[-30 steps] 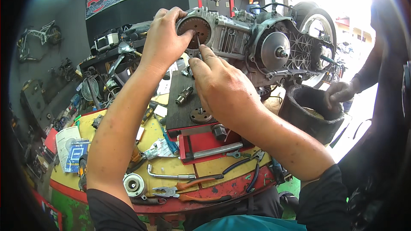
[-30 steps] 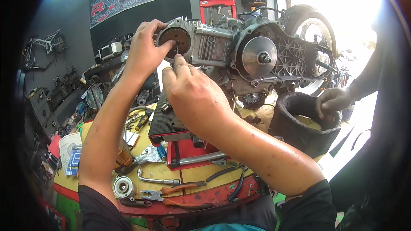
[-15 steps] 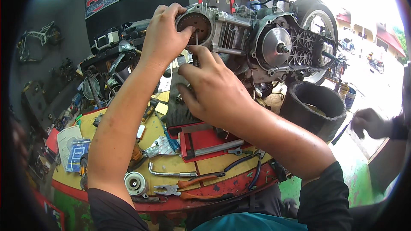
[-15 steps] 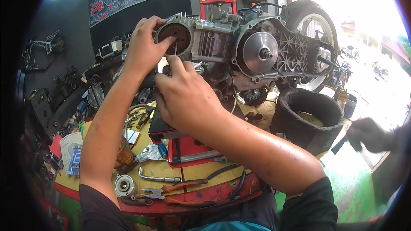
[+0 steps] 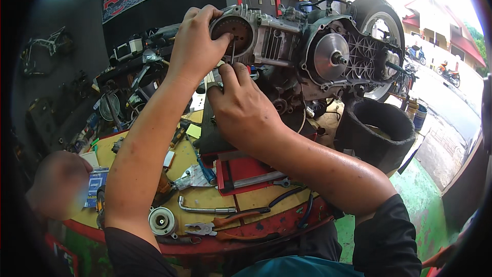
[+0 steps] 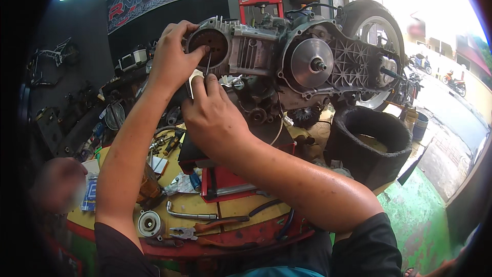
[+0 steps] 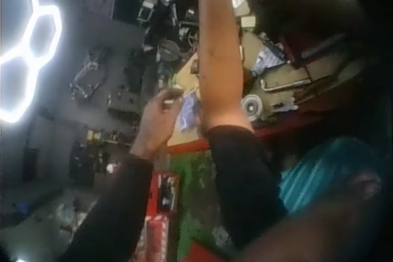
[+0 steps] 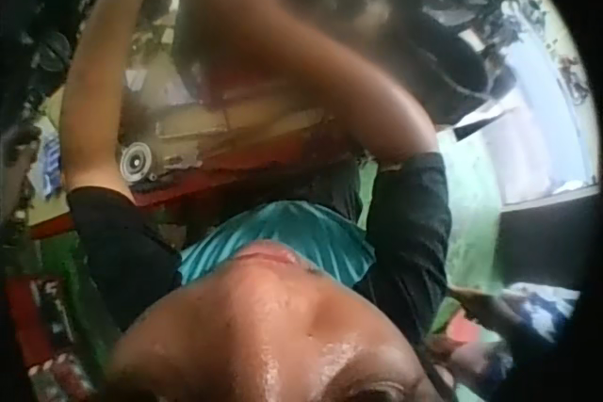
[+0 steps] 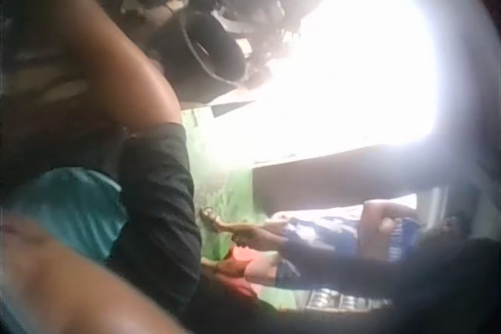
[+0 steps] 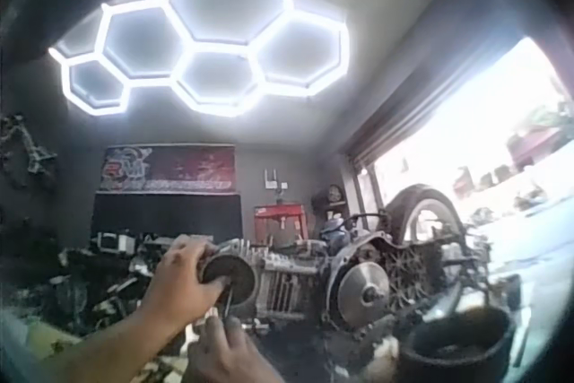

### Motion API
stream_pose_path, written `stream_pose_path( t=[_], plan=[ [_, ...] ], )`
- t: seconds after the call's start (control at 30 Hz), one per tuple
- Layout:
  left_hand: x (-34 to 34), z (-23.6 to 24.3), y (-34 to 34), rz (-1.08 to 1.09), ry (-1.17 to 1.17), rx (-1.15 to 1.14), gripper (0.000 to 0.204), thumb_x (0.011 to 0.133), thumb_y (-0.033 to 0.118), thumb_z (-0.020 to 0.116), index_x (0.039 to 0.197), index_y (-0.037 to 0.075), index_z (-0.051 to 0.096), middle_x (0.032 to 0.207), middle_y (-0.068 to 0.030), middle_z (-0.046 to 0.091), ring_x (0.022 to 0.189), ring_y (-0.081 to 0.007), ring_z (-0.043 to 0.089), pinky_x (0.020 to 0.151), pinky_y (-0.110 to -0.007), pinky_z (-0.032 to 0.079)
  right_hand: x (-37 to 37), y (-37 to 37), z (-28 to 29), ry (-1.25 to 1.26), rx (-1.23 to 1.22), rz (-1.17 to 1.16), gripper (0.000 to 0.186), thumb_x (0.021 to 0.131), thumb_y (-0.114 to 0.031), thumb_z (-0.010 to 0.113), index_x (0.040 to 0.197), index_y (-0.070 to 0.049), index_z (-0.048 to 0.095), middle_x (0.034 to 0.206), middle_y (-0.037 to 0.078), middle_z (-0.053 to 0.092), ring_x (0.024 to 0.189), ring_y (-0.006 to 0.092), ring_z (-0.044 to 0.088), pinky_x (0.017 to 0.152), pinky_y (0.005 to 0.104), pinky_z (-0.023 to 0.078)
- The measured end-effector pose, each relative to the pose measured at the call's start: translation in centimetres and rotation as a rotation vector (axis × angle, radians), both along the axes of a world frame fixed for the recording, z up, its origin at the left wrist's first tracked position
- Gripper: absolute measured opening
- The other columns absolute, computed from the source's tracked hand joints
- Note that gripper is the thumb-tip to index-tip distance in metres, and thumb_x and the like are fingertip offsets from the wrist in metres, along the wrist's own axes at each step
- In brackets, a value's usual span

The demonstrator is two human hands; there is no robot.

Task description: The person uses a screwdriver to manipulate components inside the cylinder head of a disassembled motorcycle engine. They repeatedly insert and turn the tool within the cylinder while holding the engine casing steady with their other hand. A second person briefly enters the frame to observe the work.

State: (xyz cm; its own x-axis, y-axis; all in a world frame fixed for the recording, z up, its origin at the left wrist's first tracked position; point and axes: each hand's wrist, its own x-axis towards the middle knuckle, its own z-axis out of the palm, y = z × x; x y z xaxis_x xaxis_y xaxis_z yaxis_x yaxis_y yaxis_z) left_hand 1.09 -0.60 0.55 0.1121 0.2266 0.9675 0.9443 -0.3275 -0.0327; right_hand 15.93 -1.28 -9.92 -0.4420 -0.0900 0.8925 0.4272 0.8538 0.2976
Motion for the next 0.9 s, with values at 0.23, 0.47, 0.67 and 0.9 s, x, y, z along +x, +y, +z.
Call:
stream_pose_path(
  t=[0.23,0.47,0.67,0.9],
  plan=[
    [0.3,0.0,-0.3,-0.001,-0.011,-0.005,0.038,0.080,0.011,0.087,0.114,0.003,0.069,0.106,-0.0150,0.067,0.094,-0.0335,0.070,0.084,-0.042,0.056,0.2,0.1,0.1,-0.025,0.068,-0.062,0.026,0.082,-0.012,0.065,0.096,0.009,0.070,0.124,0.034,0.059,0.123,0.0522,0.061,0.108,0.0508,0.053],
    [0.4,0.0,-0.3,-0.001,0.003,0.007,0.038,0.080,0.011,0.087,0.113,0.003,0.069,0.106,-0.0151,0.067,0.093,-0.0335,0.071,0.083,-0.042,0.056,2.0,0.3,0.5,-0.190,0.126,-0.150,0.028,0.079,-0.015,0.067,0.090,0.010,0.075,0.120,0.032,0.061,0.124,0.0504,0.060,0.108,0.0491,0.053],
    [0.3,0.0,-0.5,0.006,-0.002,0.008,0.038,0.080,0.011,0.087,0.113,0.003,0.070,0.105,-0.0146,0.067,0.091,-0.0319,0.071,0.082,-0.041,0.057,3.7,0.0,1.8,-0.312,0.146,-0.191,0.025,0.076,-0.013,0.070,0.089,0.008,0.073,0.125,0.029,0.061,0.126,0.0459,0.059,0.109,0.0464,0.053],
    [0.4,0.1,-0.3,0.011,-0.006,0.003,0.037,0.080,0.011,0.086,0.113,0.003,0.070,0.105,-0.0146,0.068,0.091,-0.0318,0.071,0.082,-0.042,0.057,4.5,0.4,1.4,-0.256,0.111,-0.081,0.026,0.075,-0.016,0.071,0.090,0.006,0.074,0.121,0.024,0.064,0.118,0.0418,0.061,0.103,0.0432,0.054]
  ],
)
